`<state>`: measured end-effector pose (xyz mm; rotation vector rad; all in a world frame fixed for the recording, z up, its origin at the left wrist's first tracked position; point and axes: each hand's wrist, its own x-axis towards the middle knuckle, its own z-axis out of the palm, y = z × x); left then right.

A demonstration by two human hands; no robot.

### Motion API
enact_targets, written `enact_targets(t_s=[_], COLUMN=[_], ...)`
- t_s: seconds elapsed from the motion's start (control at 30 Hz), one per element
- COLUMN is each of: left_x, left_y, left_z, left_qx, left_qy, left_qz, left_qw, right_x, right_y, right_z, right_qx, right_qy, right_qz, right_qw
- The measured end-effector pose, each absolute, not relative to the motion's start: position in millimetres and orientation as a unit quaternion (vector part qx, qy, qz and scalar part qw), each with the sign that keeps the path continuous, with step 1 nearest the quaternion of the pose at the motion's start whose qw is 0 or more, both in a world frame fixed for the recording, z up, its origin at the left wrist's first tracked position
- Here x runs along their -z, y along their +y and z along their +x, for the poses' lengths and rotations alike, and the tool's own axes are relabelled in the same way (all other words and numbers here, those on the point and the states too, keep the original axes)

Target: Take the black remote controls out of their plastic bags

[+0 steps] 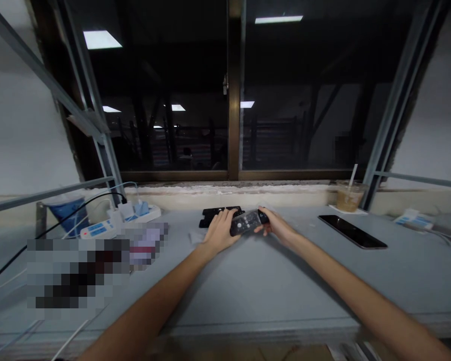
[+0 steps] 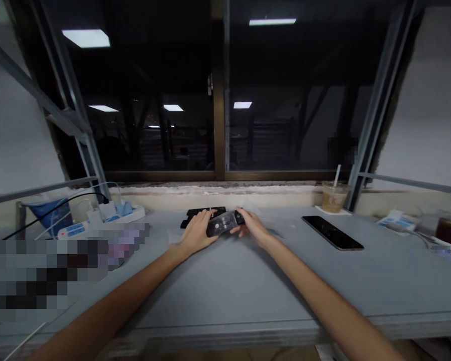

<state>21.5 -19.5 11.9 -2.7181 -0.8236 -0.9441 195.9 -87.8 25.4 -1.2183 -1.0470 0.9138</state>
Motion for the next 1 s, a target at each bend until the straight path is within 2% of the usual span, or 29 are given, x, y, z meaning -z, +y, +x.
enact_targets(t_s=[0.2, 0.37, 0.53, 0.73, 0.9, 1.0], left_x=[-15, -18, -17, -19, -27, -30], left_y=[-15, -18, -21, -31, -43, -43], left_z=[14, 12, 14, 17, 20, 21], left_qx=[0.292, 0.341, 0.331, 0.289, 0.265, 0.241], left_qy=[-0.351, -0.337, -0.264, -0.224, -0.27, -0.319], left_qz=[-0.889, -0.874, -0.898, -0.92, -0.91, -0.904], left_qw=[0.037, 0.077, 0.12, 0.144, 0.172, 0.151], right_x=[-41, -43, -27, -23, -30, -31], right_y=[-94, -98, -94, -96, -94, -91], right_z=[206, 209, 210, 202, 200, 205], right_qx=[-0.514, -0.552, -0.471, -0.374, -0.3, -0.242], right_qy=[-0.365, -0.387, -0.475, -0.587, -0.575, -0.56], right_qz=[-0.431, -0.378, -0.433, -0.502, -0.525, -0.555], right_qw=[0.645, 0.635, 0.604, 0.513, 0.551, 0.566])
